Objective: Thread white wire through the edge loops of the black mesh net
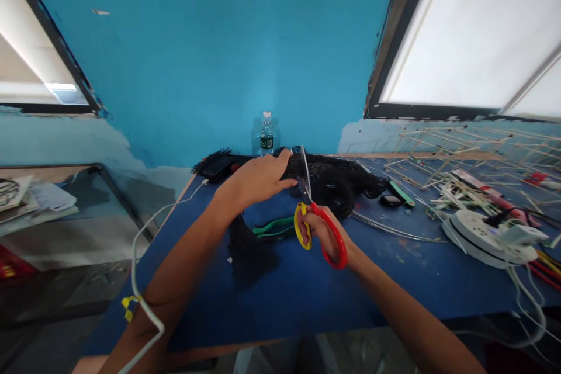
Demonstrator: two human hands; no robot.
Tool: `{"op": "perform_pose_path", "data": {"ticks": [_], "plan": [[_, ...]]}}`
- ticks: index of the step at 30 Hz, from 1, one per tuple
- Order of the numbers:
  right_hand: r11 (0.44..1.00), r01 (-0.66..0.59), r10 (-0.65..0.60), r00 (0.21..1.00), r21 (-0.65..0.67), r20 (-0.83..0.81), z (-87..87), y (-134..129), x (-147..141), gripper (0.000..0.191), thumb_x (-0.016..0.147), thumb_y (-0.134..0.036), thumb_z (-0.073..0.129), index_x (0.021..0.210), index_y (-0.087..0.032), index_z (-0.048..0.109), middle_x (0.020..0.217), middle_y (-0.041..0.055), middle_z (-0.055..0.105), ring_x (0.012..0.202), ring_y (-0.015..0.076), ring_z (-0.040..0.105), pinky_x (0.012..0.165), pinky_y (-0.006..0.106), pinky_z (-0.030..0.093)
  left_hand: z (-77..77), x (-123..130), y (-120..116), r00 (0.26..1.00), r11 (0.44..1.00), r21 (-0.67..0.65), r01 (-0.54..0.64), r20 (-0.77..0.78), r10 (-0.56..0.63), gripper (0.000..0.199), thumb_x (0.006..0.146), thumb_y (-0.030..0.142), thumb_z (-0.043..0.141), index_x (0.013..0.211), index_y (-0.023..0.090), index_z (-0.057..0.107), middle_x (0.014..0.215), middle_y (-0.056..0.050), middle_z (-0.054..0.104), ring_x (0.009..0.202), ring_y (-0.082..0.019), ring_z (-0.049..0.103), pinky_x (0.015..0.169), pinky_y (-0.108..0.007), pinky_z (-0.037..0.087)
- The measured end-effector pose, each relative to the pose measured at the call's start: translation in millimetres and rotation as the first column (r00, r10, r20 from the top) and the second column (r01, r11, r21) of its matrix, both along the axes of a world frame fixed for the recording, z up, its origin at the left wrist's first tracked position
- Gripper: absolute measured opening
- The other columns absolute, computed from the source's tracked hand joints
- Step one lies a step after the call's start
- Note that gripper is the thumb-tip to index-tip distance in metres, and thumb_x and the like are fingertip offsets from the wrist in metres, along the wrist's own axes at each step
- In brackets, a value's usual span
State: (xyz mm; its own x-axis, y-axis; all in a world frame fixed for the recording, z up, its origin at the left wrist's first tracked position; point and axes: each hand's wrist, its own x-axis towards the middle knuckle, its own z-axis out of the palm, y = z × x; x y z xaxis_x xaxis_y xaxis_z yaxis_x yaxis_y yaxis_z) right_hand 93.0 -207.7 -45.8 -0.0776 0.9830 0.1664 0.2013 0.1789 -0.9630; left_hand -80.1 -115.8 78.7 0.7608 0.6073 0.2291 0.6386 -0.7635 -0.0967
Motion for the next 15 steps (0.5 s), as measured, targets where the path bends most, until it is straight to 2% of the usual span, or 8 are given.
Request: {"op": "perform_pose_path", "data": {"ticks": [5,8,11,15], "plan": [[0.996,0.086,-0.087,0.996,0.013,0.022,2.0,-2,1,0.028,0.09,-0.03,0.048,0.063,-0.021,0.048,0.052,-0.0017,0.05,0.053,0.0129,0.048,0.057,0.027,0.039,-0.8,7,-2,0.997,1.0,0.016,-0.003,0.074,0.002,0.059,0.101,0.054,0.049,0.138,0.01,0.045,0.09,-0.014,0.072,0.083,-0.033,0.072,0.059,-0.031,0.039],[0.987,0.15,-0.152,0.988,0.049,0.031,-1.4,-5,-1,0.022,0.092,-0.034,0.054,0.075,-0.021,0.051,0.06,-0.0034,0.05,0.057,0.0125,0.046,0.058,0.027,0.037,-0.4,9,-6,0.992,0.998,0.014,0.063,0.11,-0.064,0.044,0.101,0.044,0.051,0.131,0.012,0.049,0.095,-0.013,0.072,0.086,-0.03,0.071,0.062,-0.031,0.039],[0.976,0.202,-0.205,0.978,0.075,0.026,-4.6,-9,-3,0.028,0.095,-0.044,0.058,0.081,-0.02,0.052,0.067,-0.0034,0.048,0.062,0.0128,0.045,0.059,0.028,0.036,-0.3,8,-10,0.98,0.988,-0.006,0.153,0.132,-0.151,0.032,0.103,0.037,0.049,0.125,0.014,0.051,0.098,-0.01,0.071,0.091,-0.028,0.071,0.068,-0.032,0.041],[0.99,0.123,-0.12,0.991,0.065,-0.058,-2.7,-17,-2,0.032,0.097,-0.052,0.057,0.09,-0.021,0.052,0.076,-0.0018,0.046,0.07,0.0141,0.043,0.064,0.029,0.039,-0.1,7,-14,0.974,0.979,-0.003,0.205,0.098,-0.203,0.021,0.105,0.032,0.045,0.116,0.016,0.051,0.095,-0.008,0.07,0.088,-0.025,0.07,0.066,-0.032,0.039]]}}
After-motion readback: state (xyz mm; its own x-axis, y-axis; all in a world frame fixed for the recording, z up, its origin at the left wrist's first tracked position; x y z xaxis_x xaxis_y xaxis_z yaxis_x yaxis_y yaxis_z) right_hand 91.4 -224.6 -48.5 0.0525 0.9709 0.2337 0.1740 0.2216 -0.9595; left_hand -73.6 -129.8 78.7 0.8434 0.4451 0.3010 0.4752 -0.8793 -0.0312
